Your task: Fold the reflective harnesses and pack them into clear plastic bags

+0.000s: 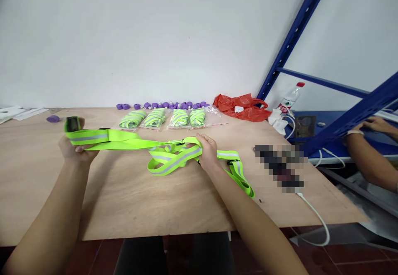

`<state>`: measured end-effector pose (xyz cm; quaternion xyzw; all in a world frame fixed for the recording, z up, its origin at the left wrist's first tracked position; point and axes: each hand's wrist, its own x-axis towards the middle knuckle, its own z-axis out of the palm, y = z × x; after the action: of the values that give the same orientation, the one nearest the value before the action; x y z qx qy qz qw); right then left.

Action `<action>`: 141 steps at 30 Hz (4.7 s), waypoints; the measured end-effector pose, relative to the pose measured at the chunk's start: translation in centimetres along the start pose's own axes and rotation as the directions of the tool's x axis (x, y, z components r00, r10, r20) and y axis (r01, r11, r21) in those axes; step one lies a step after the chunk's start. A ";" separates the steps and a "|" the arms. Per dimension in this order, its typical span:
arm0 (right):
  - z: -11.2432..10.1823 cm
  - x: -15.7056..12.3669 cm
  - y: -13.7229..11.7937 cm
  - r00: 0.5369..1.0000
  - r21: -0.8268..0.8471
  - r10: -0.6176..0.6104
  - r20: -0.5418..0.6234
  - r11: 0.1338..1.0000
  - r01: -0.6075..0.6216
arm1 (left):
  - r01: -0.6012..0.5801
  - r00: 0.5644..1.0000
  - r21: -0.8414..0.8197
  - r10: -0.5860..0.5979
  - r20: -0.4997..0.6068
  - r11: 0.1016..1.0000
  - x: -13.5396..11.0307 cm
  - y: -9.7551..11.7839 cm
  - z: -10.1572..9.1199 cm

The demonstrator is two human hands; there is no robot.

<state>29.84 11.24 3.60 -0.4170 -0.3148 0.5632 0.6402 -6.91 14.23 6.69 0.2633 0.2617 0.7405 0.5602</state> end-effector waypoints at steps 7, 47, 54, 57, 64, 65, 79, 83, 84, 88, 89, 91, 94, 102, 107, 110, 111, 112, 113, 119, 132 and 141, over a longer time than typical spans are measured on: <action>-0.8 0.5 0.2 1.000 -0.010 0.017 -0.017 1.000 -0.018 | -0.017 0.989 0.005 0.018 -0.147 1.000 0.7 -2.7 0.9; -2.4 0.9 -1.0 0.957 -0.100 -0.095 0.274 0.987 0.126 | -0.321 0.942 0.630 0.309 0.133 0.707 0.1 -1.5 0.0; -3.0 0.9 -2.3 0.965 0.038 0.080 0.251 0.995 -0.093 | 0.095 0.934 0.619 -0.284 0.215 0.780 -1.3 -0.1 0.4; -3.8 0.9 -2.8 0.901 -0.080 0.264 0.345 0.964 -0.253 | 0.170 0.881 0.645 -0.408 0.239 0.745 -1.8 0.2 0.3; -3.5 2.2 -1.4 0.960 -0.109 0.145 0.238 0.987 -0.122 | 0.243 0.868 0.602 -0.447 0.216 0.761 -1.8 -0.6 0.5; -3.5 2.5 -1.1 0.978 -0.094 0.084 0.189 0.993 -0.067 | 0.240 0.886 0.581 -0.420 0.197 0.778 -1.7 -0.9 0.6; -4.8 -2.9 -3.5 0.869 -0.728 -0.327 0.370 0.480 0.490 | 0.074 0.995 0.692 -0.010 -0.096 0.718 0.7 -4.6 -0.7; -6.1 -6.5 -2.5 0.764 -0.751 -0.138 0.631 0.138 0.646 | -0.026 0.978 0.859 0.190 -0.083 0.511 0.9 -4.8 -1.4; -6.0 -7.0 -2.0 0.733 -0.729 -0.093 0.674 0.075 0.680 | -0.062 0.973 0.883 0.224 -0.050 0.466 0.8 -5.0 -1.2; -4.3 -7.7 -0.4 0.620 -0.625 -0.085 0.780 -0.122 0.771 | -0.295 0.943 0.897 0.253 0.217 0.329 -0.9 -7.0 2.0; -3.6 -7.5 -0.1 0.591 -0.598 -0.093 0.801 -0.163 0.785 | -0.401 0.914 0.873 0.189 0.359 0.278 -1.7 -7.8 3.0; -2.4 -6.8 0.1 0.532 -0.538 -0.092 0.842 -0.218 0.814 | -0.495 0.852 0.824 -0.032 0.522 0.275 -3.4 -9.2 4.9; -1.1 -5.3 -0.5 0.488 -0.506 -0.135 0.862 -0.207 0.837 | -0.503 0.735 0.795 -0.316 0.599 0.338 -5.7 -10.6 6.5; -0.8 0.6 -4.5 0.637 -0.708 -0.389 0.665 -0.056 0.704 | -0.398 0.523 0.813 -0.622 0.582 0.426 -6.7 -10.2 6.3; -2.1 5.6 -4.9 0.859 -0.897 -0.374 0.349 0.132 0.422 | -0.191 0.426 0.908 -0.802 0.418 0.372 -6.8 -9.3 6.8; -3.0 7.4 -4.1 0.899 -0.906 -0.331 0.288 0.210 0.368 | -0.135 0.390 0.934 -0.849 0.356 0.330 -6.8 -9.3 6.6; -3.3 7.7 -3.8 0.906 -0.901 -0.310 0.287 0.235 0.366 | -0.152 0.388 0.935 -0.851 0.354 0.320 -6.7 -9.4 6.4; -3.6 7.7 -3.4 0.912 -0.893 -0.285 0.293 0.259 0.368 | -0.184 0.393 0.932 -0.846 0.361 0.312 -6.6 -9.5 6.3; -3.8 7.6 -3.1 0.916 -0.885 -0.261 0.305 0.278 0.374 | -0.222 0.410 0.926 -0.832 0.373 0.306 -6.5 -9.6 6.1; -4.8 3.7 -2.7 0.888 -0.865 -0.305 0.344 0.266 0.426 | -0.410 0.617 0.868 -0.615 0.491 0.281 -5.7 -10.5 5.1; 2.3 -3.6 -0.9 0.868 -0.843 -0.035 0.495 0.224 0.489 | -0.632 0.574 0.711 -0.430 0.696 0.308 -7.0 -12.1 5.7; -0.1 -1.0 0.2 0.921 -0.248 -0.023 0.389 0.960 0.129 | -0.320 0.718 0.861 -0.492 0.492 0.395 -6.3 -11.0 6.3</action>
<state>29.67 10.21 3.45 -0.3695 -0.5232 0.5599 0.5255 6.48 11.30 3.14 0.7631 0.4082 0.2808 0.4150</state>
